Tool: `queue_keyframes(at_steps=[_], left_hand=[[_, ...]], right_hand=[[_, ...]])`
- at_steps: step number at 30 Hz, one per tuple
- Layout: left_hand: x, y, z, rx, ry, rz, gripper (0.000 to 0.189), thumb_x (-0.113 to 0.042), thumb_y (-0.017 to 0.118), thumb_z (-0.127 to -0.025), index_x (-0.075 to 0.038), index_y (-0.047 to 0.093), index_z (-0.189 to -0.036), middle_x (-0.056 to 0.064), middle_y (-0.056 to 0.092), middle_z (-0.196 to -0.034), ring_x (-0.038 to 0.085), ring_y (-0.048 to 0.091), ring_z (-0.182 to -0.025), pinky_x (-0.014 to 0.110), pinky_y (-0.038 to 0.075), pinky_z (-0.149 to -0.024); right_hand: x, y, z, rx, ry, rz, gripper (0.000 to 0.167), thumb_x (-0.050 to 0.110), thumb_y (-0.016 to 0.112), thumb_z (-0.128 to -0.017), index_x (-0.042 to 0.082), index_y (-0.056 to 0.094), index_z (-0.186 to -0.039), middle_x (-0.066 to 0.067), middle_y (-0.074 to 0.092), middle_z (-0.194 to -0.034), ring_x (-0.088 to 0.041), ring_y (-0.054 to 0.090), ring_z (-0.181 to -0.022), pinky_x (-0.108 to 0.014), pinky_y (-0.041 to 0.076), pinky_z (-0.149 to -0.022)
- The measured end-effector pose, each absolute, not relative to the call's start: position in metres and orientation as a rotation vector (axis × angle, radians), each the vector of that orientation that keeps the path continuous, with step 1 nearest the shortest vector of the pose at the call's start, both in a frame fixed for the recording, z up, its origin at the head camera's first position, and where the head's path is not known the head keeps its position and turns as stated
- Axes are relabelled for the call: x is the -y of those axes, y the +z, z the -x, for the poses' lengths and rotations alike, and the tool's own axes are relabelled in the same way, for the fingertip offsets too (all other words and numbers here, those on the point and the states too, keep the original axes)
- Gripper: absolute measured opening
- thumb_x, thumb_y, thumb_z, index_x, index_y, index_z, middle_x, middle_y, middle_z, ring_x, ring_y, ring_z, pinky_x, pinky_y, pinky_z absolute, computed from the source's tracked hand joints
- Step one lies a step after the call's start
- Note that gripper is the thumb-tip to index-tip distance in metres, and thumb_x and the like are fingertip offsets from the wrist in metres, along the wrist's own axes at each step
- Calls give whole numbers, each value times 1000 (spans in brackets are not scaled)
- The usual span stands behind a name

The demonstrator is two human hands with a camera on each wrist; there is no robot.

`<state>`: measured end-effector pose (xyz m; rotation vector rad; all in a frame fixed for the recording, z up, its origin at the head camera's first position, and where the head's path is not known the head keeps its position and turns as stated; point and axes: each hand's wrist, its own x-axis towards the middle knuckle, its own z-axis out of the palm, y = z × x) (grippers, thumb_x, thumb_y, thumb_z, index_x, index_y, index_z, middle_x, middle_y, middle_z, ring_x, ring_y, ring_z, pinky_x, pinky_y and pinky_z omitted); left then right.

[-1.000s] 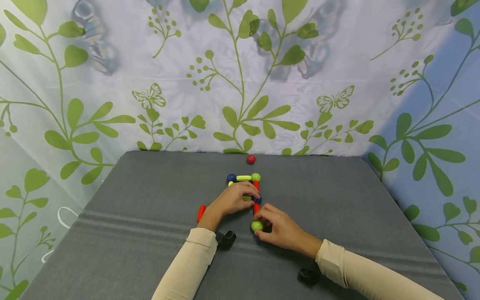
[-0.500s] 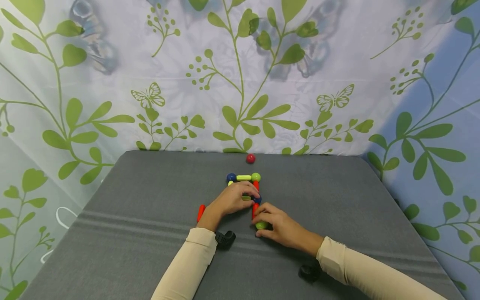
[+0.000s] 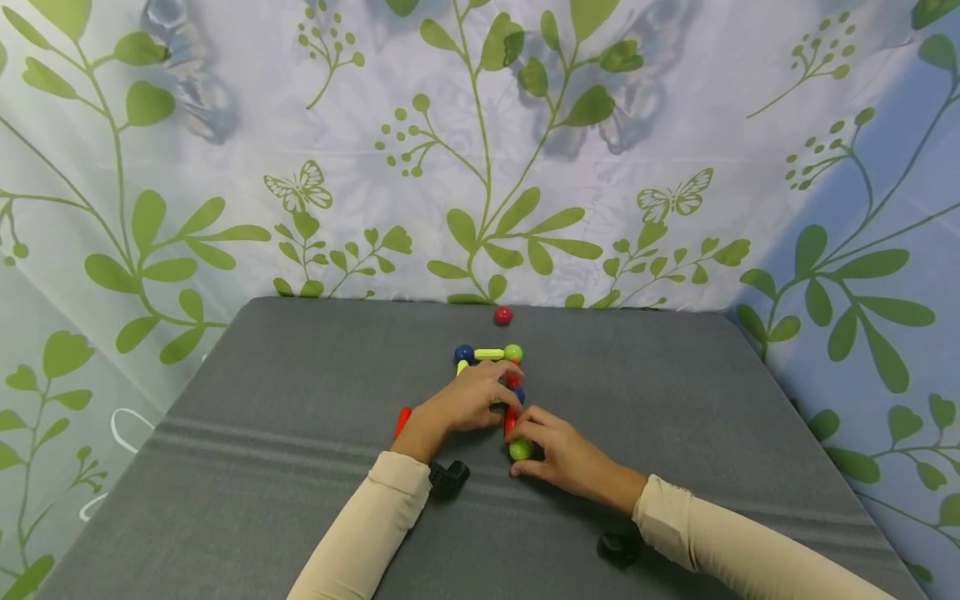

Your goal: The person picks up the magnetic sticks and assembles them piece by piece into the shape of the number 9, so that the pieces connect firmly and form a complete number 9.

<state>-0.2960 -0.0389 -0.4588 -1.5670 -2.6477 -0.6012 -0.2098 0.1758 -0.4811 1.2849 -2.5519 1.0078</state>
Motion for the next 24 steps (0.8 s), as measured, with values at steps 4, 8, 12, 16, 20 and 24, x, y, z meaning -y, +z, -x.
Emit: queue_keyframes(at_steps=[4, 8, 12, 16, 20, 24], left_hand=[[38, -456, 289, 2686, -469, 1543, 21, -18, 82, -87, -32, 79, -102, 0, 48, -148, 26, 42, -133, 52, 36, -105], [37, -453, 283, 2649, -406, 1534, 21, -17, 83, -85, -34, 78, -97, -9, 56, -138, 18, 44, -129, 48, 34, -98], [37, -454, 281, 2614, -468, 1567, 23, -11, 81, -85, -31, 78, -95, -15, 66, -120, 11, 53, -112, 35, 35, -82], [39, -460, 283, 2593, -605, 1627, 19, -7, 79, -87, -25, 78, -94, -13, 70, -113, 9, 59, -105, 27, 42, -84], [41, -463, 285, 2546, -760, 1697, 17, -1, 76, -89, -18, 77, -92, -7, 72, -110, 6, 63, -103, 20, 47, -91], [43, -464, 286, 2507, -846, 1729, 18, 2, 74, -89, -15, 77, -91, -4, 72, -111, 4, 64, -101, 16, 48, -87]], right_hand=[[-176, -481, 209, 2529, 1003, -1284, 36, 18, 89, -79, 11, 71, -109, 2, 55, -107, -8, 54, -91, -24, 51, -77], [-176, -480, 207, 2513, 996, -1292, 37, 18, 89, -78, 10, 72, -110, 1, 55, -107, -8, 54, -91, -23, 51, -76], [-176, -480, 205, 2507, 970, -1294, 38, 18, 90, -77, 10, 72, -110, 2, 54, -110, -9, 55, -93, -22, 51, -78], [-176, -482, 204, 2514, 950, -1281, 40, 18, 91, -77, 11, 71, -111, 3, 55, -112, -9, 55, -96, -23, 51, -80], [-178, -483, 204, 2537, 931, -1252, 39, 15, 90, -79, 12, 71, -112, 3, 55, -116, -8, 55, -99, -24, 51, -83], [-179, -482, 204, 2539, 919, -1244, 37, 13, 87, -80, 12, 70, -113, 3, 55, -118, -8, 55, -101, -25, 51, -82]])
